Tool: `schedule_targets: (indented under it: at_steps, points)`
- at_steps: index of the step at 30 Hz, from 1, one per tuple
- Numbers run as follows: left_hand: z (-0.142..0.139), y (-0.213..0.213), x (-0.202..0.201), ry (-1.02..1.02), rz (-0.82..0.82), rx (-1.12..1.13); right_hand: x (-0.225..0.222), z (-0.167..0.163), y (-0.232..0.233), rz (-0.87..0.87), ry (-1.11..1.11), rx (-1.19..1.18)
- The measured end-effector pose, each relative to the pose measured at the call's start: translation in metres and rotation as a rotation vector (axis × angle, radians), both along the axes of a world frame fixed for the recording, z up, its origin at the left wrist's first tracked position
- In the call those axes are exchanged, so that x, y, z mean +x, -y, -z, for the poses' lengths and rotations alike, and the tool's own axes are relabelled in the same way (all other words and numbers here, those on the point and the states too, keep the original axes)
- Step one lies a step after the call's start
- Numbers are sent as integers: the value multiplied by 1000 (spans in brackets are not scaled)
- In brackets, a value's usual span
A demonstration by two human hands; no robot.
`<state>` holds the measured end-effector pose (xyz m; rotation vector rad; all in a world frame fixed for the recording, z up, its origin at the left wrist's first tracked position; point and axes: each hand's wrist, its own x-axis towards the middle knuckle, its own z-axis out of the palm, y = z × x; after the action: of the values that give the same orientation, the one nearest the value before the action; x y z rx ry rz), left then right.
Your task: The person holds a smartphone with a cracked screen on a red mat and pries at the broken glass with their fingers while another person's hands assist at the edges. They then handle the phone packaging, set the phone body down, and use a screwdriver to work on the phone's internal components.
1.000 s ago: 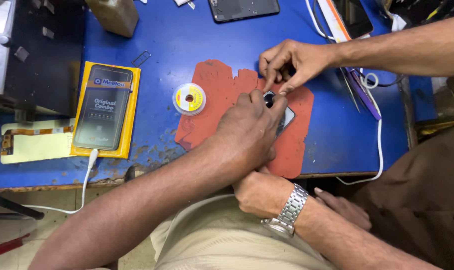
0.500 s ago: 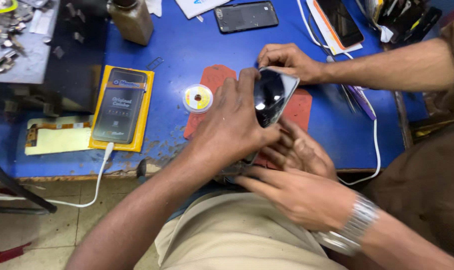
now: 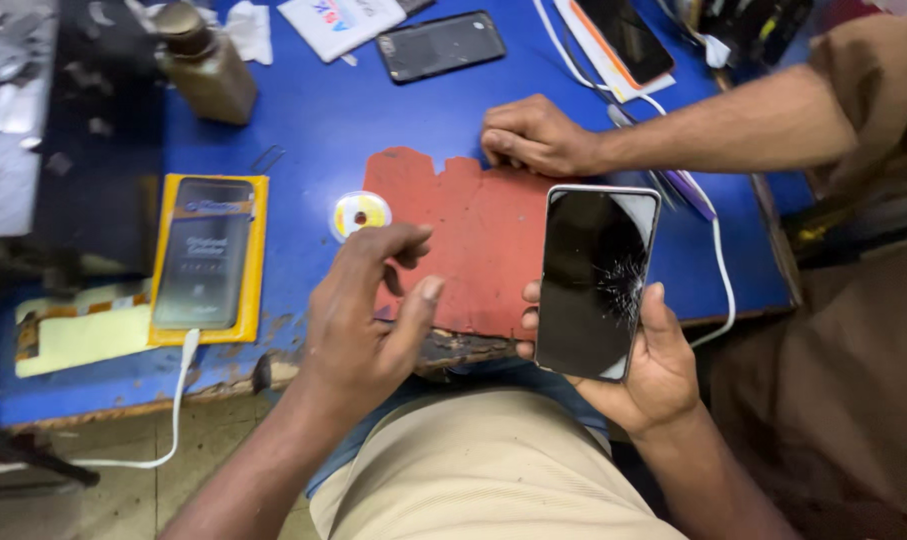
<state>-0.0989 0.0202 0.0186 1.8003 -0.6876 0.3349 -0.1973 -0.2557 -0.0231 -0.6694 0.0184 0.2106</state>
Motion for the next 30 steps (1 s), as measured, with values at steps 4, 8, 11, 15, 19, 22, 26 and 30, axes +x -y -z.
schedule_targets:
  at_steps: [4, 8, 11, 15, 19, 22, 26, 30]
  points:
    - [15, -2, -2, -38, 44, 64, -15, -4, 2, 59, 29, -64]
    - [26, -1, -4, -25, 92, 156, -30, -1, 15, 50, 64, -131]
    - [27, -1, -3, 38, 217, 262, -60, -1, 46, -54, 78, -190]
    - [26, 4, -3, 189, 356, 464, -118, 5, 80, -167, -119, -414]
    - [27, 13, -2, 237, 415, 633, -152, 51, 79, -19, -705, -561]
    - [27, 18, -2, 288, 409, 650, -128, 105, 66, 52, -1045, -800]
    - [26, 15, -4, 322, 366, 666, -37, 136, 43, 146, -939, -900]
    - [39, 12, -9, 459, 310, 831, 76, 129, 23, 185, -803, -1047]
